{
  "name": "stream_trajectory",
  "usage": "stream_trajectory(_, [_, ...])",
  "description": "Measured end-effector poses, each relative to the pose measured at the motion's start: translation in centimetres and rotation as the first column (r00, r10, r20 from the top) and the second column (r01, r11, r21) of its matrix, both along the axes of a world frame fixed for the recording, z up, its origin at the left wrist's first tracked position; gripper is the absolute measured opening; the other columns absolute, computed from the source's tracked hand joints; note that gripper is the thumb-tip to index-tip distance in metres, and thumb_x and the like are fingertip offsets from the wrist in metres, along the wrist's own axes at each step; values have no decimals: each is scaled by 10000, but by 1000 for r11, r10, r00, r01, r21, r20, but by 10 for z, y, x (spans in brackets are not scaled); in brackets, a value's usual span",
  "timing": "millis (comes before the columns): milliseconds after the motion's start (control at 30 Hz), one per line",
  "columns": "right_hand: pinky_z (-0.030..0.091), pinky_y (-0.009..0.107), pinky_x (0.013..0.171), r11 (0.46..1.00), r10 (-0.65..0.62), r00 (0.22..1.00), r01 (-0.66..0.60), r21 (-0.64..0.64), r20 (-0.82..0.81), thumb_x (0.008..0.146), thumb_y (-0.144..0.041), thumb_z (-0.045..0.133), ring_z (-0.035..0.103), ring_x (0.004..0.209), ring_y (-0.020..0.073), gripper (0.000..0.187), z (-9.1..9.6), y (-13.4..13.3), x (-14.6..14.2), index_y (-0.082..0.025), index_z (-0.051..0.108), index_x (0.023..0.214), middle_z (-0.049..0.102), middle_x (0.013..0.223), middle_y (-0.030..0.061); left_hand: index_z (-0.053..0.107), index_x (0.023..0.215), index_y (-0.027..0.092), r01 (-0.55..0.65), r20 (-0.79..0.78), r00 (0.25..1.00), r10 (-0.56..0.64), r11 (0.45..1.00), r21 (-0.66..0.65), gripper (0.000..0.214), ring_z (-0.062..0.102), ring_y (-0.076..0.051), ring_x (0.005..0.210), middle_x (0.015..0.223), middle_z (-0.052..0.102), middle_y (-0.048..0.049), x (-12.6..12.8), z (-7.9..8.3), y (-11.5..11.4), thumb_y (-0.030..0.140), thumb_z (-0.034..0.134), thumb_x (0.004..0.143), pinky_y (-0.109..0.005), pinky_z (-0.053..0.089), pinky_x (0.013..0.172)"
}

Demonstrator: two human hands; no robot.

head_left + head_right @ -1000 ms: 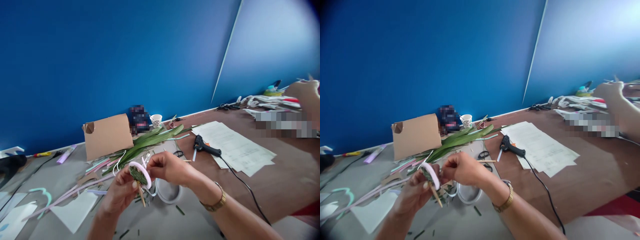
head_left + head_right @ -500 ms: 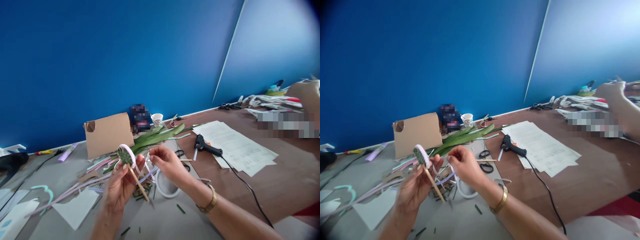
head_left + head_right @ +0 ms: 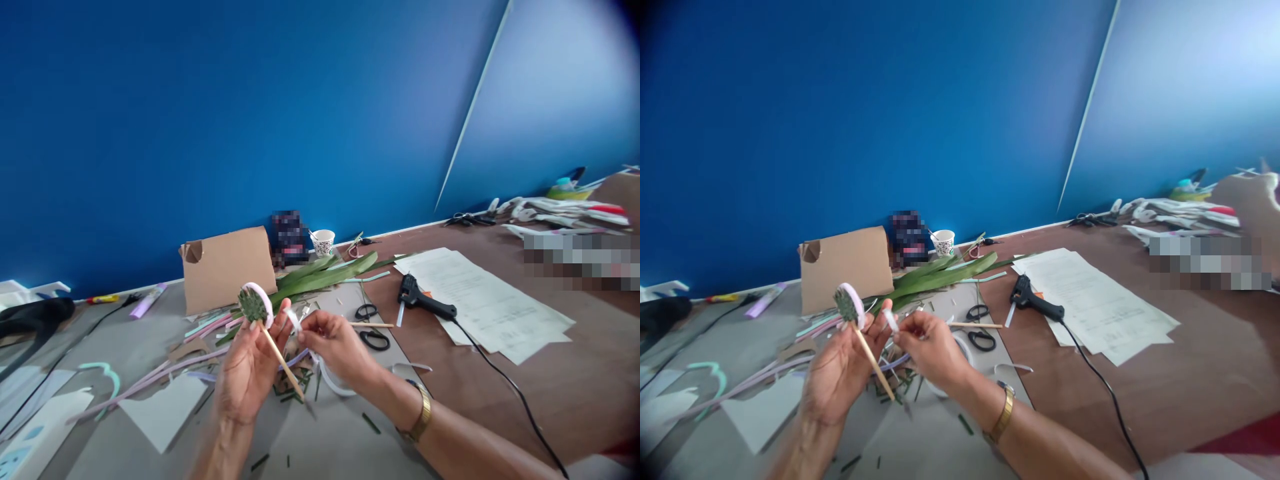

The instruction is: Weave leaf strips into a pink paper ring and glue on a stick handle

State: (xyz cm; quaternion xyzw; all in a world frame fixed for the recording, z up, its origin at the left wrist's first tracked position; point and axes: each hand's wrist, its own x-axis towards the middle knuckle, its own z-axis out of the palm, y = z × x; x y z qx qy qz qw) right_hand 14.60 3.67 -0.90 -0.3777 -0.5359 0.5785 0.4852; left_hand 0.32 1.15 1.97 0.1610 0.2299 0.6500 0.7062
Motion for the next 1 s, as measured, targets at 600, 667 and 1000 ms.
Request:
stream_trajectory(600, [335,312,685,896,-290,935,191,400,203,671,-102,622,459,672,175,162,-1,-2,2,-208,547,574,523,638,-4,693,958,218,-43,-541,823,175,968,248,208,639,-161,898,926,723,-17,21,-12,-10,176,717,755,-257,483,824])
stream_trajectory(667, [341,327,713,905,-261,930,141,402,260,704,-128,644,473,669,174,138,2,-2,3,-206,585,607,549,647,-1,698,940,220,-32,-458,878,137,973,229,212,650,-149,845,885,728,-8,20,-9,-8,165,727,737,-252,498,806])
stream_trajectory(1000, [448,281,672,958,121,984,-151,245,133,735,-296,693,555,695,154,153,0,10,18,-192,589,694,599,723,-4,689,780,166,-39,-255,966,46,999,30,159,665,-134,671,746,719,-21,17,-5,-2,156,784,653,-235,570,632])
